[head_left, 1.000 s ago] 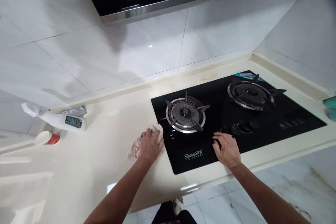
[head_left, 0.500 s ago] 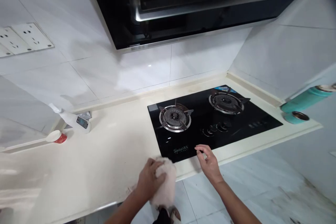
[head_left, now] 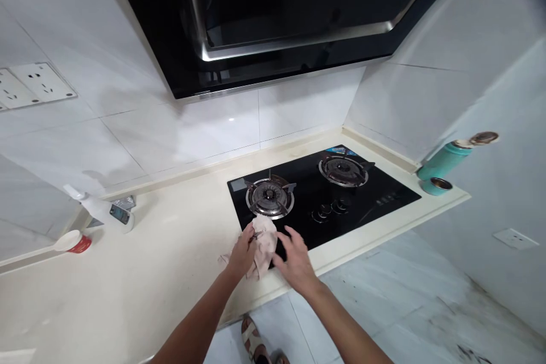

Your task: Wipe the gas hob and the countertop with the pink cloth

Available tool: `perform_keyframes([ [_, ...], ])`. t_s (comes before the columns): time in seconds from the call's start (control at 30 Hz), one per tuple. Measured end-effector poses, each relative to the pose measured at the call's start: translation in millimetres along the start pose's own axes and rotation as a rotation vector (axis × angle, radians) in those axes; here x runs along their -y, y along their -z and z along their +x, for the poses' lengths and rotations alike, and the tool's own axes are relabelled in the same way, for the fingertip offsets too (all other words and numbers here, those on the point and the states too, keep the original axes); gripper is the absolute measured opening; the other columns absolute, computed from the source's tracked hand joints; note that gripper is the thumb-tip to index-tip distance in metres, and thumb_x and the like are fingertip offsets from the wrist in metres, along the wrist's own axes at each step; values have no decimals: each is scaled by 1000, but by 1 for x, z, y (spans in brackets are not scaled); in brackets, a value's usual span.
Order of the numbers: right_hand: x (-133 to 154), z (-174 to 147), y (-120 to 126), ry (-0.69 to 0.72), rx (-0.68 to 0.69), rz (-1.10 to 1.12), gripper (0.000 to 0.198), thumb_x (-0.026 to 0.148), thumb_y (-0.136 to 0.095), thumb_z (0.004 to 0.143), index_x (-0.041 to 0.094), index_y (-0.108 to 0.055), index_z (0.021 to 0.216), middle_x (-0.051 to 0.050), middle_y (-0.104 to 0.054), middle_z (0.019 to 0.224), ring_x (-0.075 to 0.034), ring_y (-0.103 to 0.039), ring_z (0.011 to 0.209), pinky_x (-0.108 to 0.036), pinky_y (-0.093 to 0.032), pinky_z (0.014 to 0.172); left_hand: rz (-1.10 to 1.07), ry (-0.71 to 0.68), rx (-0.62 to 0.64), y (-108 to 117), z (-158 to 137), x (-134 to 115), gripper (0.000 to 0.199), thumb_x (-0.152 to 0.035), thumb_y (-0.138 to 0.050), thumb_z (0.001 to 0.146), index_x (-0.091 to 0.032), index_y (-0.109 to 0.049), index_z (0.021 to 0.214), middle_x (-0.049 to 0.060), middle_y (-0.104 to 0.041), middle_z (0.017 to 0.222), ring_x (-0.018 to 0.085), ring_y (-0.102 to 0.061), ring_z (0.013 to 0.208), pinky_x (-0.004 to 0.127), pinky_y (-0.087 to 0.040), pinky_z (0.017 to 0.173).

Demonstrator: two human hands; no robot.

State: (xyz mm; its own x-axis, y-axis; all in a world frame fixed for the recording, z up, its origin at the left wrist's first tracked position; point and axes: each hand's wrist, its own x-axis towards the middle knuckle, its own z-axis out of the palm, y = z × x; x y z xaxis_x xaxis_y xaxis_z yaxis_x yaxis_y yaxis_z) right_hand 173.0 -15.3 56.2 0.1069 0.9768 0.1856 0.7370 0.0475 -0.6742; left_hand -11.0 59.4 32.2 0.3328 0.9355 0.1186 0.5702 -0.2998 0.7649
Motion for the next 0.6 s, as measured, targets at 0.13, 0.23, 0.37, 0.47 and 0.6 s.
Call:
perform_keyframes([
  [0.13, 38, 39, -46, 108, 321, -208, 89, 49, -80, 72, 31, -42, 151, -13, -17, 166, -43, -10, 152, -59, -17, 118, 33, -16, -81, 31, -29, 21, 50, -27, -38, 94, -22, -48, 143, 10, -56, 145, 22, -54, 132, 44, -44, 112],
  [0.23, 42, 49, -62, 125, 295, -269, 78, 47, -82, 72, 31, -53, 142, -13, -28, 163, -45, -19, 148, -61, -19, 115, 188, 51, -204, 59, -63, 46, 45, -35, -44, 93, -18, -58, 132, 17, -54, 145, 32, -48, 136, 56, -39, 113],
  [0.37, 15, 34, -43, 72, 218, -276, 47, 35, -72, 82, 31, -63, 128, -11, -40, 154, -38, -38, 135, -54, -34, 108, 619, 100, -222, 89, -120, 85, 38, -34, -45, 94, -25, -64, 126, 12, -59, 140, 31, -52, 130, 53, -47, 102],
  [0.47, -21, -4, -13, -16, 85, -276, 47, 26, -71, 78, 28, -65, 125, -15, -45, 146, -38, -46, 124, -53, -41, 102, 768, 24, -185, 98, -152, 100, 38, -36, -44, 97, -27, -64, 128, 10, -59, 143, 29, -52, 132, 48, -48, 101],
  [0.6, -73, -89, 24, -73, -43, -184, 42, 20, -68, 68, 27, -71, 109, -13, -58, 130, -35, -56, 109, -51, -48, 95, 831, -4, -207, 98, -163, 104, 40, -39, -42, 98, -26, -64, 129, 10, -58, 144, 29, -53, 132, 47, -47, 101],
])
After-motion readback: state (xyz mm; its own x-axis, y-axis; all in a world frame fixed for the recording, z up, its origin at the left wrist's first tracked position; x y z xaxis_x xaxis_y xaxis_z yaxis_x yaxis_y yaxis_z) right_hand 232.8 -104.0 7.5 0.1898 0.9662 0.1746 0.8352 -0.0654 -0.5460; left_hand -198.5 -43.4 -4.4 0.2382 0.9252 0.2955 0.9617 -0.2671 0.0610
